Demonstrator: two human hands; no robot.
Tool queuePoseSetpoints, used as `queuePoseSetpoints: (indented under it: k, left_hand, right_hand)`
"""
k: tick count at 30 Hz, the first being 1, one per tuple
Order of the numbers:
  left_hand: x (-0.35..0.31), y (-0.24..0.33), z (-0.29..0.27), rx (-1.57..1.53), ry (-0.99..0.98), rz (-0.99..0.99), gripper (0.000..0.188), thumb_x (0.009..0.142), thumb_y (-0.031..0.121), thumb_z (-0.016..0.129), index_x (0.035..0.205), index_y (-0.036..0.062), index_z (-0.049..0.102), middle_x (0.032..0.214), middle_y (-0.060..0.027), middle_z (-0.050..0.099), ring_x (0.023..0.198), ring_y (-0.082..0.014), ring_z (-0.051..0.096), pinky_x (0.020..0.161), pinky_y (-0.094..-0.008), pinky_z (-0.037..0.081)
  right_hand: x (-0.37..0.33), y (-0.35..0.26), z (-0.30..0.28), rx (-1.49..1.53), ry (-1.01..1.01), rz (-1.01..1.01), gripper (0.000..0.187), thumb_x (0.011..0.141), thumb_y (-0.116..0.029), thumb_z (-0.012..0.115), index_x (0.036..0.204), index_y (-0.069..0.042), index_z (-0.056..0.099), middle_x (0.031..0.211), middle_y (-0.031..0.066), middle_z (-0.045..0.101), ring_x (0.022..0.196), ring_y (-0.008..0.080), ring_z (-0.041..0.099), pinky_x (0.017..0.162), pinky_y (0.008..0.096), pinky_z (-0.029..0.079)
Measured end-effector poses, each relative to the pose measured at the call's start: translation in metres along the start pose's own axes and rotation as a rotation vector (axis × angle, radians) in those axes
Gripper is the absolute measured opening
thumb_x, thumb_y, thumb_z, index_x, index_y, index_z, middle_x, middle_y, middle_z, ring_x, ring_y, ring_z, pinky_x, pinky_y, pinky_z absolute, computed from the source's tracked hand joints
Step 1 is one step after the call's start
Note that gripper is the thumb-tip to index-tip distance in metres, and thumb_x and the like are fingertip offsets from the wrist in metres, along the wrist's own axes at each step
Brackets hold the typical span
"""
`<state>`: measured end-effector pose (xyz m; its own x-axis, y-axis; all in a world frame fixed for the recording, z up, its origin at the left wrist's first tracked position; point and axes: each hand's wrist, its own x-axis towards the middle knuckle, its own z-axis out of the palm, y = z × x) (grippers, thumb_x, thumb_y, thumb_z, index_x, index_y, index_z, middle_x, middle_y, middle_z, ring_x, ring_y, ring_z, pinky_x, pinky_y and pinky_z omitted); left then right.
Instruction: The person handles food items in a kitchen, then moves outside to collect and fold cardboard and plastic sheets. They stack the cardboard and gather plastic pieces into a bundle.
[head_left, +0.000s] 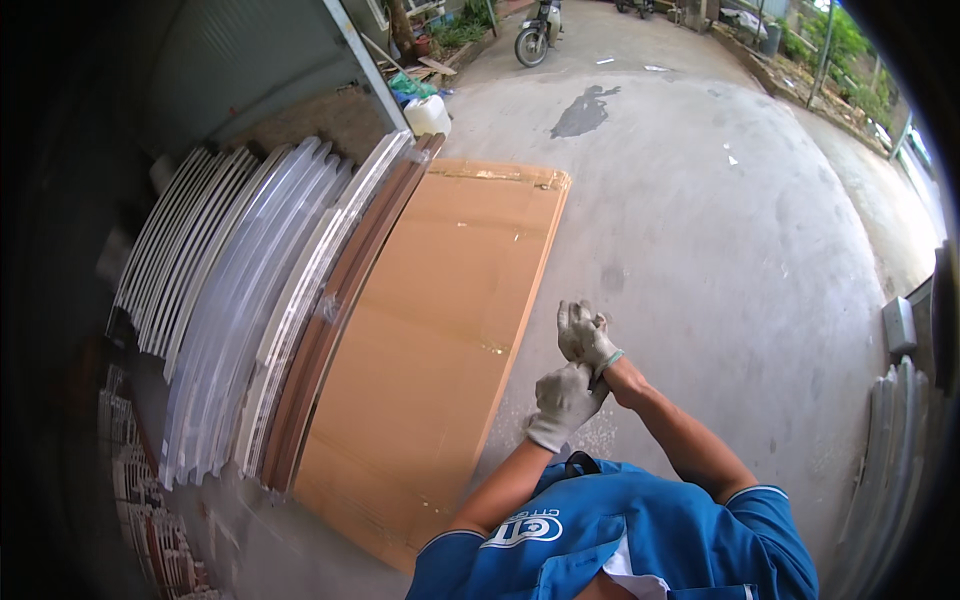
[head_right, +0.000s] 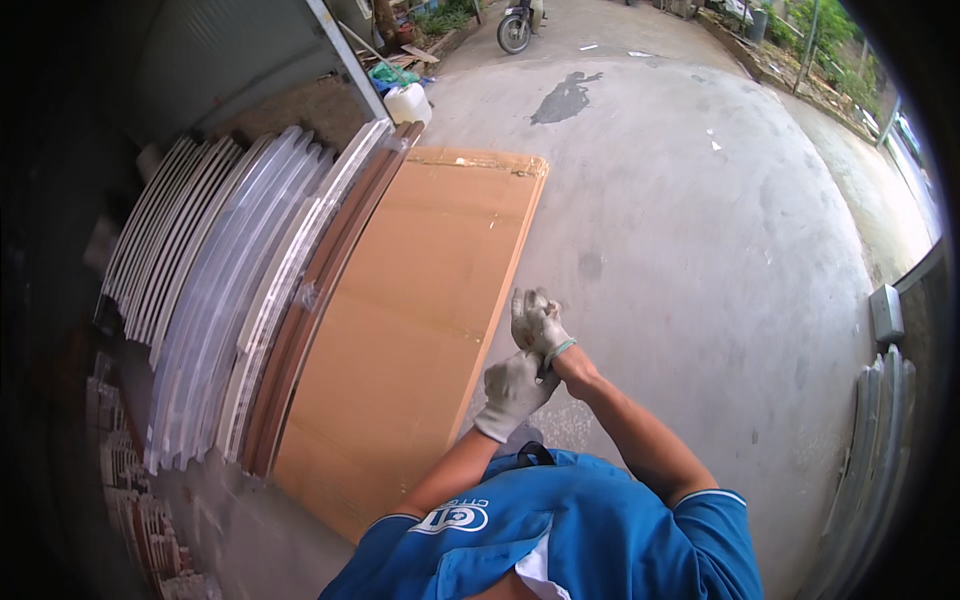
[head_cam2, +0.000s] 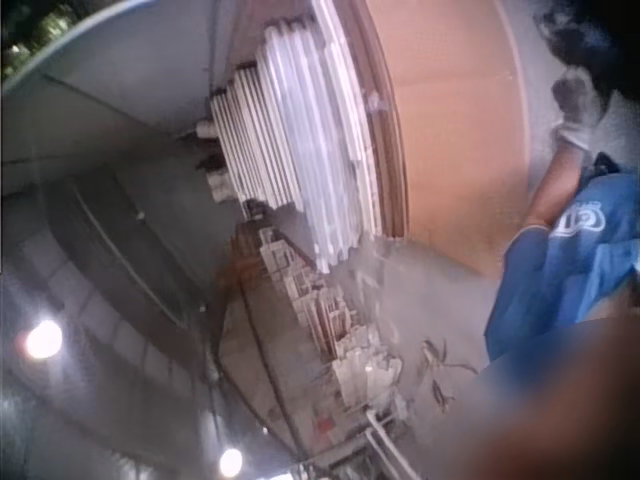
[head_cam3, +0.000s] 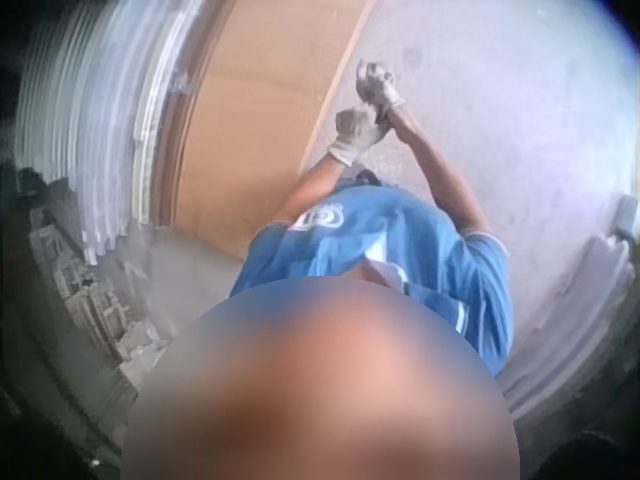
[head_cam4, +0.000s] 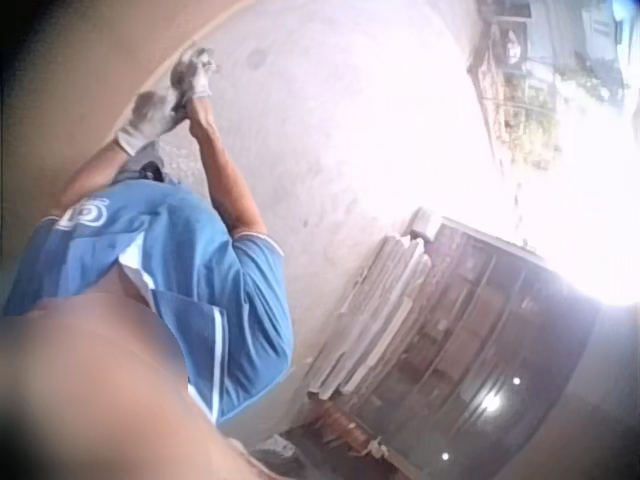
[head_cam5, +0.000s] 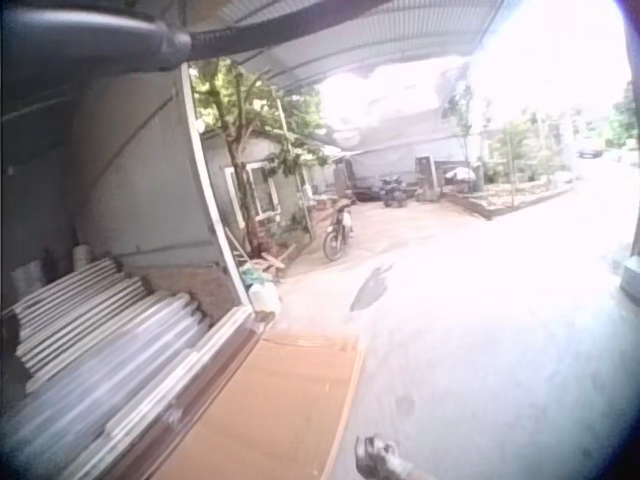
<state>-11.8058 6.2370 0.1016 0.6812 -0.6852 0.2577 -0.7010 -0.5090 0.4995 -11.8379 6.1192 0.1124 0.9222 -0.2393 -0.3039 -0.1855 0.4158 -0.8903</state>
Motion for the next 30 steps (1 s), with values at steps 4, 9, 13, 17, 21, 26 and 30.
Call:
queuePoseSetpoints:
  k: [4,9,13,17,21,26,30]
  left_hand:
    - [0.077,-0.024,0.011,0.095,-0.119,0.035,0.025,0.082,0.032,0.063,0.071,0.0091,0.063,0.069,-0.0155,0.064,0.061,-0.0348,0.065,0.054,-0.0462,0.05]
    - [0.136,-0.004,0.043,-0.155,-0.249,0.216,0.023,0.084,0.029,0.061,0.071,0.01,0.063,0.07,-0.0132,0.065,0.061,-0.0333,0.065,0.057,-0.0467,0.051]
    - [0.201,0.009,0.08,-0.25,-0.306,0.29,0.025,0.085,0.029,0.06,0.072,0.0083,0.063,0.069,-0.0139,0.064,0.062,-0.0346,0.064,0.057,-0.0483,0.05]
    - [0.295,0.033,0.13,-0.284,-0.365,0.33,0.025,0.087,0.029,0.059,0.074,0.0079,0.062,0.07,-0.0144,0.064,0.064,-0.0346,0.064,0.058,-0.0494,0.048]
    - [0.398,0.065,0.162,-0.315,-0.432,0.332,0.027,0.088,0.029,0.059,0.074,0.0067,0.062,0.07,-0.0154,0.063,0.065,-0.0358,0.063,0.059,-0.0484,0.048]
    - [0.496,0.075,0.178,-0.402,-0.498,0.284,0.027,0.087,0.029,0.06,0.072,0.0062,0.062,0.07,-0.0151,0.062,0.066,-0.0357,0.062,0.06,-0.0483,0.046]
    - [0.576,0.055,0.196,-0.52,-0.514,0.32,0.028,0.087,0.028,0.061,0.072,0.0051,0.062,0.068,-0.0153,0.062,0.066,-0.0362,0.062,0.061,-0.0475,0.046]
  right_hand:
    - [0.063,-0.017,-0.043,0.348,0.228,0.092,0.056,0.1,-0.051,0.041,0.137,-0.009,0.044,0.129,0.009,0.054,0.119,0.0206,0.054,0.105,0.0348,0.039]
    - [0.147,-0.038,-0.098,0.761,0.394,-0.154,0.053,0.104,-0.048,0.028,0.142,-0.011,0.031,0.134,0.0187,0.053,0.11,0.0318,0.06,0.097,0.0359,0.049]
    - [0.21,-0.065,-0.161,0.793,0.224,0.13,0.073,0.097,-0.065,0.007,0.147,-0.015,0.02,0.139,0.0244,0.046,0.118,0.0397,0.053,0.097,0.0461,0.048]
    - [0.245,-0.114,-0.223,0.99,-0.129,-0.065,0.045,0.096,-0.04,0.052,0.131,-0.013,0.052,0.131,0.0155,0.055,0.12,0.0324,0.05,0.102,0.0495,0.044]
    - [0.305,-0.211,-0.283,1.638,-0.031,-0.064,0.035,0.093,-0.023,0.058,0.127,-0.016,0.057,0.121,0.0052,0.06,0.119,0.0267,0.051,0.107,0.0441,0.04]
    - [0.368,-0.287,-0.319,1.236,-0.153,-0.124,0.052,0.087,-0.036,0.063,0.131,-0.011,0.052,0.125,0.0082,0.056,0.124,0.0348,0.048,0.107,0.0507,0.039]
    - [0.456,-0.304,-0.357,0.921,-0.037,-0.271,0.047,0.089,-0.035,0.062,0.128,-0.01,0.054,0.127,0.0107,0.055,0.124,0.0339,0.049,0.104,0.0516,0.043]
